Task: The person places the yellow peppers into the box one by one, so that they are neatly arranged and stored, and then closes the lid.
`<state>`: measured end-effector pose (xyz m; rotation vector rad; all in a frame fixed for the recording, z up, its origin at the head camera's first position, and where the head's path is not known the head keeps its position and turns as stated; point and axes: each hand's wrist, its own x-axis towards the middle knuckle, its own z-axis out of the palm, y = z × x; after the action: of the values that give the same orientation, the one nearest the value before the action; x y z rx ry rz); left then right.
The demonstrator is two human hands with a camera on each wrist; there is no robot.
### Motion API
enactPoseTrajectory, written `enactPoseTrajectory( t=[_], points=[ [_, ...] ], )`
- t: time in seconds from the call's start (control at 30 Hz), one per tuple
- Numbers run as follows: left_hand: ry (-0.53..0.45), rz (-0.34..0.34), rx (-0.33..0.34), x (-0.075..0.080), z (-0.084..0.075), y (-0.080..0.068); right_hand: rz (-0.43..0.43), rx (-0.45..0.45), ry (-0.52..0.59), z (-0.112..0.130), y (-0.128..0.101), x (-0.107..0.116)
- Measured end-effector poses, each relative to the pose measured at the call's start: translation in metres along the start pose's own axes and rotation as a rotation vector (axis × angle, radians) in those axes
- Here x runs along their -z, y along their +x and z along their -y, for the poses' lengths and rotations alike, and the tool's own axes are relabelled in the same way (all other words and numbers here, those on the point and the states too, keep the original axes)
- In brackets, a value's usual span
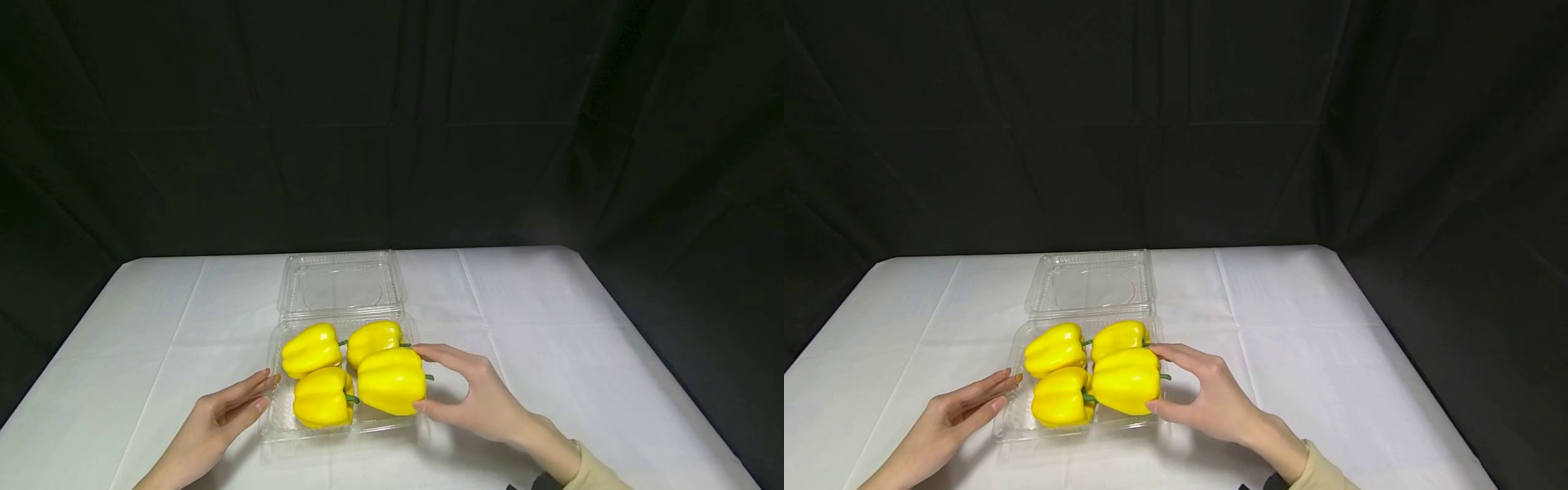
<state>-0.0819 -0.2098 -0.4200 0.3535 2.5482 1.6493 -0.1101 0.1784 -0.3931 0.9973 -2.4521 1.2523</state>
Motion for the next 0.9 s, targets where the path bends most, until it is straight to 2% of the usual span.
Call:
enactPoseTrajectory(
  t=[0.47,0.7,0.9],
  points=[
    [0.003,-0.001,0.015,-0.0003,-0.0018,0.0003,0.048,-0.002,-0.011,0.0019,0.0006,-0.0062],
    [0.003,0.002,0.007,0.0003,-0.0027,-0.0002,0.062,0.021,-0.011,0.002,0.0015,-0.0067],
    [0.009,0.002,0.027,0.0005,-0.0033,0.0001,0.076,0.05,-0.039,0.0005,0.0018,-0.0073]
  ],
)
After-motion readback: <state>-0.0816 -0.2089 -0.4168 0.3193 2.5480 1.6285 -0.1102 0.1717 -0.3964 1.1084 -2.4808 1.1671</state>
